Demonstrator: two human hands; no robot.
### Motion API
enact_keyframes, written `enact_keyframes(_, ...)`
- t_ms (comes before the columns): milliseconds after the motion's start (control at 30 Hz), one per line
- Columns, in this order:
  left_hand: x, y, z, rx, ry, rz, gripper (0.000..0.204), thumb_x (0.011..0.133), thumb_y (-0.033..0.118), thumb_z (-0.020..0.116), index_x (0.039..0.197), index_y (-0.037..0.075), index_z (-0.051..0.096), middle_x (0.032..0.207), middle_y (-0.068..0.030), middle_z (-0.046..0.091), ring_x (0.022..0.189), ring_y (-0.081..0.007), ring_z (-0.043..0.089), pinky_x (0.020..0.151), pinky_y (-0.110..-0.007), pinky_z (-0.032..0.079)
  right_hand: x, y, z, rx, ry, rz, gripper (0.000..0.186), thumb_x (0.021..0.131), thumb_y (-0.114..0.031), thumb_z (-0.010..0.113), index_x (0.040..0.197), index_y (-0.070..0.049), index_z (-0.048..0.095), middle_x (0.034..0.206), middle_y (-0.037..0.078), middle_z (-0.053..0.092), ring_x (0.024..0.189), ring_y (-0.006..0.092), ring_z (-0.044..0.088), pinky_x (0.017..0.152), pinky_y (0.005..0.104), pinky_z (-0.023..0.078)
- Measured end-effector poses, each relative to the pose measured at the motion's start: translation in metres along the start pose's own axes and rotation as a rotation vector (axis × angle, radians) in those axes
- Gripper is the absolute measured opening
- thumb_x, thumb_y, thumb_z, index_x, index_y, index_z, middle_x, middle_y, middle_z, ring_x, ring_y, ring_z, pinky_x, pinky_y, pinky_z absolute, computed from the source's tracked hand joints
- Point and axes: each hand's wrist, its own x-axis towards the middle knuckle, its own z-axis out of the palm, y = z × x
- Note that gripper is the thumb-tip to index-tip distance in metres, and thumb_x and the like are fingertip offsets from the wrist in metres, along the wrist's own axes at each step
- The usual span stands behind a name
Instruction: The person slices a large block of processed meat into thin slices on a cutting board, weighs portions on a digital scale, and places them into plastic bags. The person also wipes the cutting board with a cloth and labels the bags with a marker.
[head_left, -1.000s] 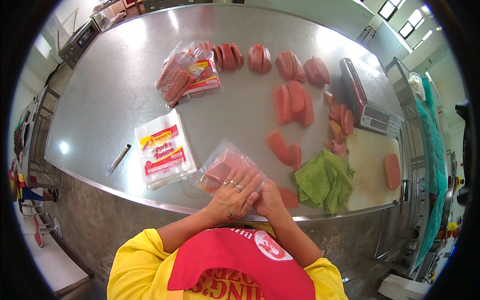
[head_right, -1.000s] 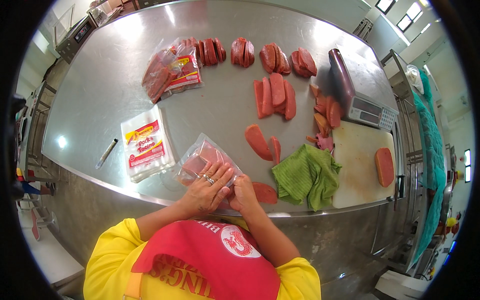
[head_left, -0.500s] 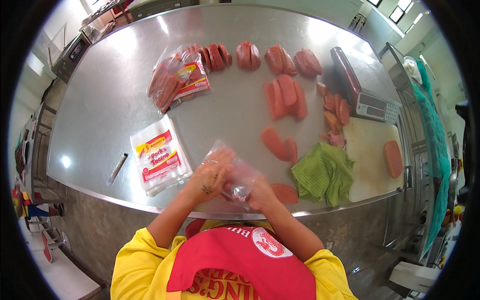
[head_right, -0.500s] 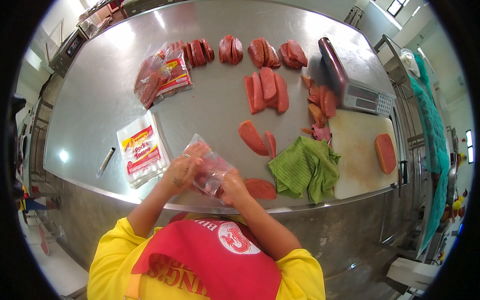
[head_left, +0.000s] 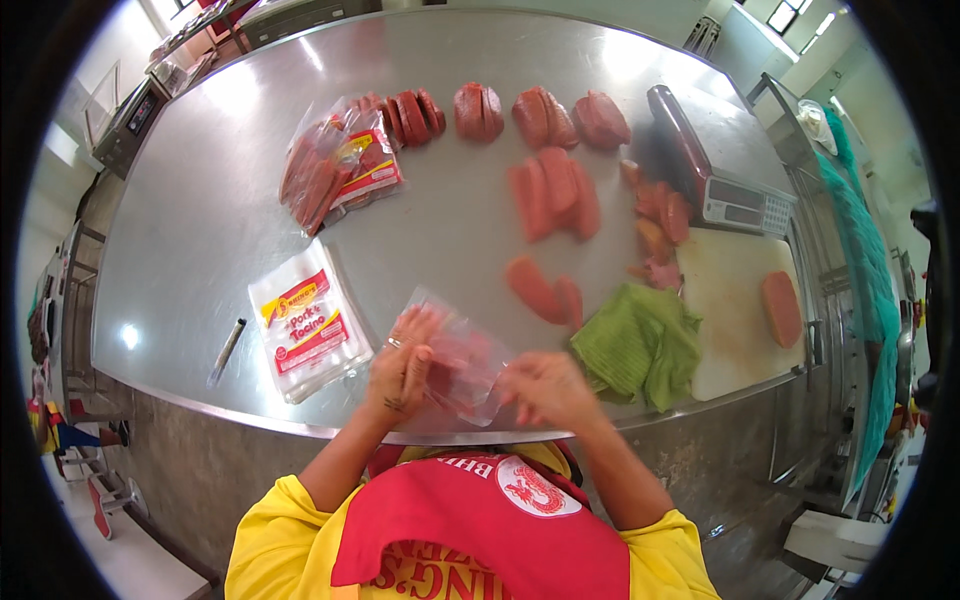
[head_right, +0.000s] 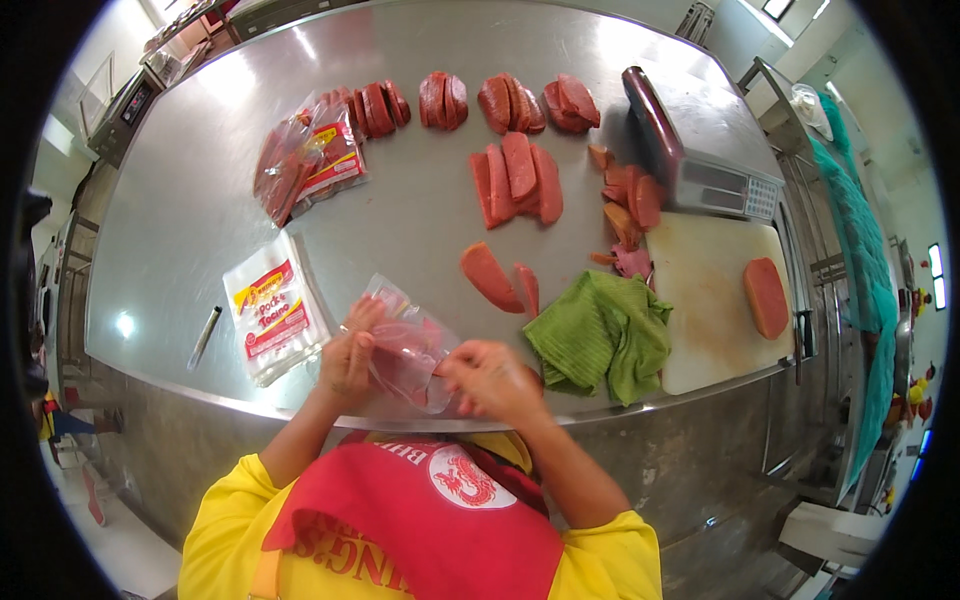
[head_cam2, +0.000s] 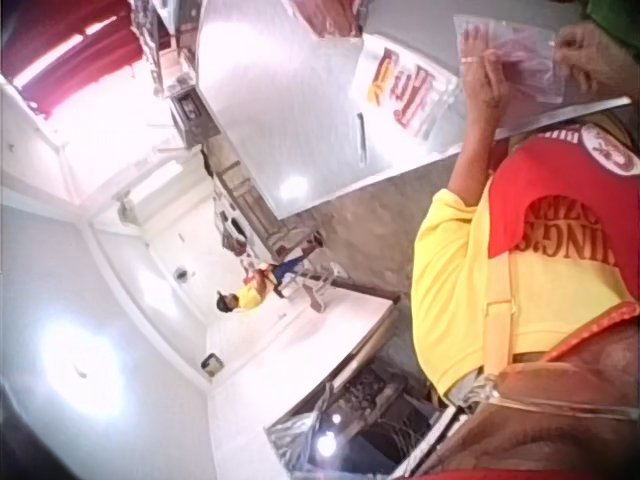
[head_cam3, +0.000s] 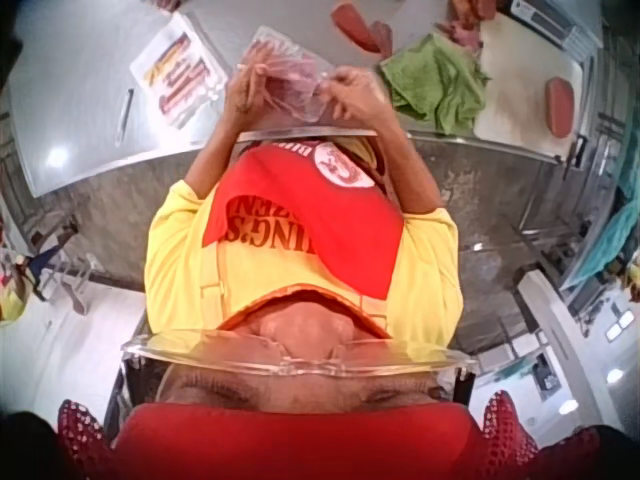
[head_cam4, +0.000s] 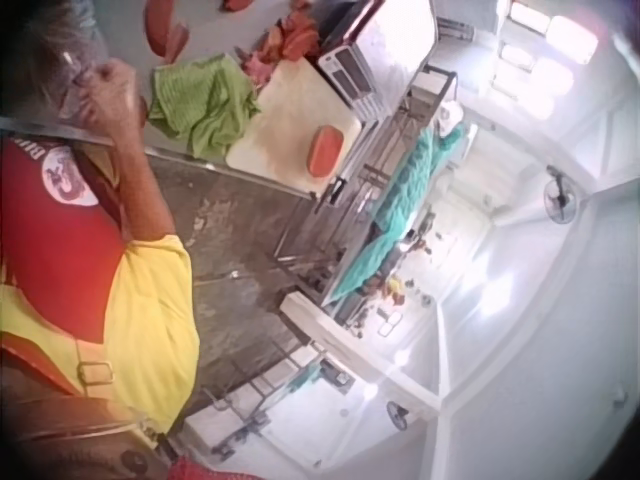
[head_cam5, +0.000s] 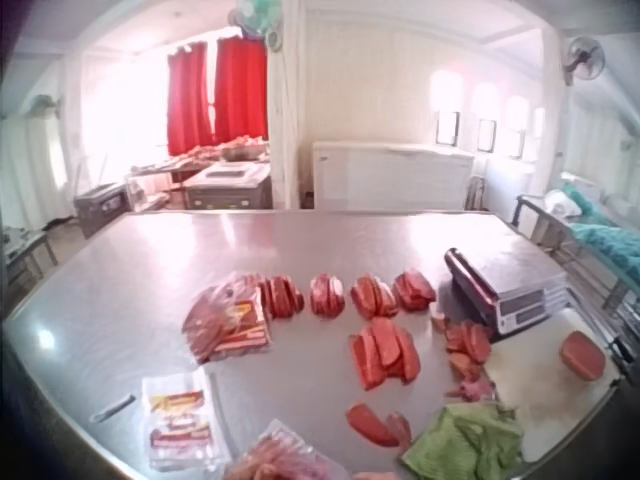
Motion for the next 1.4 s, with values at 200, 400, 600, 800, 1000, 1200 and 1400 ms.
enact_keyframes(200,-0.003,0.013,-0.021,0.127,0.166,-0.185,0.014,0.086,0.007,0.060,0.098,0.000,0.062,0.088,-0.0133,0.067,0.088,-0.0289,0.065,0.075,-0.035,0.051,0.043,-0.002,-0.025,-0.667,0.799,-0.780,0.011,0.080,-0.004,0.058,0.089,0.001,0.059,0.081,0.019,0.062,0.079,0.0393,0.059,0.070,0.0433,0.049)
enact_keyframes(400,-0.026,0.010,-0.022,0.264,0.125,-0.013,0.022,0.080,0.002,0.064,0.102,0.001,0.062,0.096,-0.0150,0.065,0.090,-0.0312,0.061,0.081,-0.038,0.049,-0.015,0.034,-0.007,-0.727,0.243,-0.666,0.026,0.079,-0.002,0.055,0.105,-0.002,0.058,0.104,0.022,0.059,0.086,0.0391,0.060,0.078,0.0446,0.049)
enact_keyframes(600,-0.016,0.002,-0.015,0.312,0.027,-0.054,0.027,0.086,0.001,0.056,0.112,0.000,0.059,0.107,-0.0189,0.062,0.101,-0.0353,0.058,0.088,-0.041,0.047,0.031,0.029,0.052,-0.729,0.153,-0.749,0.042,0.081,-0.010,0.059,0.123,-0.009,0.053,0.119,0.019,0.054,0.088,0.0382,0.060,0.081,0.0441,0.049)
enact_keyframes(800,-0.016,-0.004,-0.019,0.269,-0.026,-0.121,0.029,0.088,0.002,0.054,0.117,0.001,0.057,0.112,-0.0195,0.060,0.103,-0.0366,0.058,0.089,-0.041,0.048,0.062,0.022,0.061,-0.645,0.244,-0.730,0.039,0.081,-0.016,0.064,0.118,-0.009,0.058,0.116,0.019,0.055,0.098,0.0381,0.057,0.085,0.0449,0.047)
enact_keyframes(1000,-0.021,-0.007,-0.013,0.258,0.011,-0.135,0.035,0.088,0.003,0.054,0.124,0.002,0.053,0.118,-0.0205,0.058,0.107,-0.0374,0.057,0.092,-0.041,0.047,0.034,0.033,0.065,-0.494,0.501,-0.900,0.042,0.081,-0.023,0.067,0.119,-0.006,0.061,0.112,0.017,0.060,0.093,0.0375,0.062,0.078,0.0398,0.053)
enact_keyframes(1200,-0.021,-0.005,-0.016,0.325,-0.052,-0.061,0.032,0.086,0.000,0.055,0.119,0.001,0.056,0.118,-0.0211,0.058,0.109,-0.0373,0.056,0.093,-0.042,0.046,-0.035,0.059,0.025,-0.017,0.403,-0.513,0.036,0.081,-0.014,0.071,0.114,-0.002,0.064,0.107,0.010,0.065,0.077,0.0192,0.065,0.065,0.0285,0.052)
enact_keyframes(1400,-0.016,0.007,-0.008,0.360,0.035,-0.020,0.031,0.087,0.001,0.055,0.118,-0.001,0.057,0.117,-0.0212,0.058,0.110,-0.0374,0.055,0.094,-0.042,0.046,-0.036,0.041,-0.040,0.129,0.800,-0.503,0.037,0.081,-0.016,0.073,0.112,0.003,0.064,0.107,0.009,0.065,0.077,0.0169,0.063,0.069,0.0290,0.051)
